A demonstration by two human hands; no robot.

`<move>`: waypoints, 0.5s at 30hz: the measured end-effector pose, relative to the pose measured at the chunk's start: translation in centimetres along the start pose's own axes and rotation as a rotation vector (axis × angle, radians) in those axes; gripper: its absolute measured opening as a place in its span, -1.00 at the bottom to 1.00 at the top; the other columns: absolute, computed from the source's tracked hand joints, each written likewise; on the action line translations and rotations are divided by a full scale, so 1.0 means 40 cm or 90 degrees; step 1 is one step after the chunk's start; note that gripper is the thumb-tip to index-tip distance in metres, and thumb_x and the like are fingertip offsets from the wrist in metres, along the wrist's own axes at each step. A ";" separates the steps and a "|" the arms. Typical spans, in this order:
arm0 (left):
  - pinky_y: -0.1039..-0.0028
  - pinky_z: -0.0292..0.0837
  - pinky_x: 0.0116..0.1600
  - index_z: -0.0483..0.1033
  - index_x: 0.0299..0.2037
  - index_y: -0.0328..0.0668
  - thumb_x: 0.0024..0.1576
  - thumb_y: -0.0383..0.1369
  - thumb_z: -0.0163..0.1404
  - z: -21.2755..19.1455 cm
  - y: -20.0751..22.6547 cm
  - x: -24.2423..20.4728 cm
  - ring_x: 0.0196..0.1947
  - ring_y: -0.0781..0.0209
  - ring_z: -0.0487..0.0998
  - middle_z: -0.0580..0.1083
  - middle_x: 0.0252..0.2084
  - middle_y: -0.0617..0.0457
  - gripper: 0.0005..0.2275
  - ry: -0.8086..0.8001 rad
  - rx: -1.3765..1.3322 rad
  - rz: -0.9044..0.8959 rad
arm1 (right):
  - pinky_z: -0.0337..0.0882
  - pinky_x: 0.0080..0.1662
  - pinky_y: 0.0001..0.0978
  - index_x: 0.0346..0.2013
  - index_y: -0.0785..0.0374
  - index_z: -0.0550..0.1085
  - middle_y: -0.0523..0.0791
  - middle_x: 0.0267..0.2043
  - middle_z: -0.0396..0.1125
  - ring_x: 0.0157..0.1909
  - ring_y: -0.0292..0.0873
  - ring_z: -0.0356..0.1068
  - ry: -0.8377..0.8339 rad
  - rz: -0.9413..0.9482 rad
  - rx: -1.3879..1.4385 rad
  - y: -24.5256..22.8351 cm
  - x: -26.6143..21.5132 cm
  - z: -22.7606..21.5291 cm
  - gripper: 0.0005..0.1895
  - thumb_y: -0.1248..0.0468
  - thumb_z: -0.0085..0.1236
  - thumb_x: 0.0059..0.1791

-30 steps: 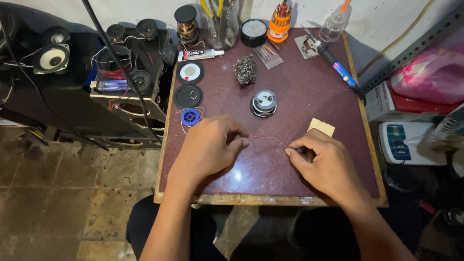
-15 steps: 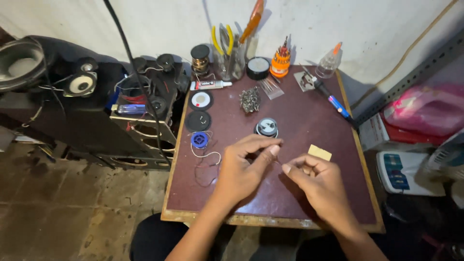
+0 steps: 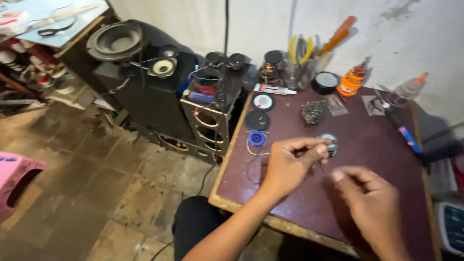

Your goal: The person sits at a workbench and prepares a small electronic component by stripping the ends of two wires. They then use a soldering iron to tin the component's leads and the wire ends, applying solder from a spool to complete the connections.

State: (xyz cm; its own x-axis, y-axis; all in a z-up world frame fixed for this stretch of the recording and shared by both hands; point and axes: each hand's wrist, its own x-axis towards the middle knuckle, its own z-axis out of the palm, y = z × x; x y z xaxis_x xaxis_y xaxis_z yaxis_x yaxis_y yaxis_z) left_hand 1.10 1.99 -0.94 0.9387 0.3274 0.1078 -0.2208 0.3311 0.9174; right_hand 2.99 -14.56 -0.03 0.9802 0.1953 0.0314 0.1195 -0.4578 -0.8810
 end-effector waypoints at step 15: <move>0.49 0.57 0.04 0.62 -0.12 0.54 0.04 -0.09 0.16 -0.013 -0.175 0.061 -0.18 0.22 0.65 0.58 -0.23 0.38 -0.80 0.047 0.527 -0.044 | 0.52 -0.37 -0.13 -0.40 0.26 0.53 -0.08 -0.34 0.38 -0.30 0.03 0.49 -0.130 -0.798 -0.395 -0.396 0.207 0.730 -0.93 0.36 0.20 -0.17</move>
State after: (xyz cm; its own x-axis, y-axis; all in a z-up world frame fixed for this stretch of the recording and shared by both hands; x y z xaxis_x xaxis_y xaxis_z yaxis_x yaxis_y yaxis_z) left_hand 4.80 0.93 -7.30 0.9172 0.3962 0.0421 0.1293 -0.3958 0.9092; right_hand 4.62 19.63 0.40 0.1407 0.8473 0.5122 0.9832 -0.1804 0.0284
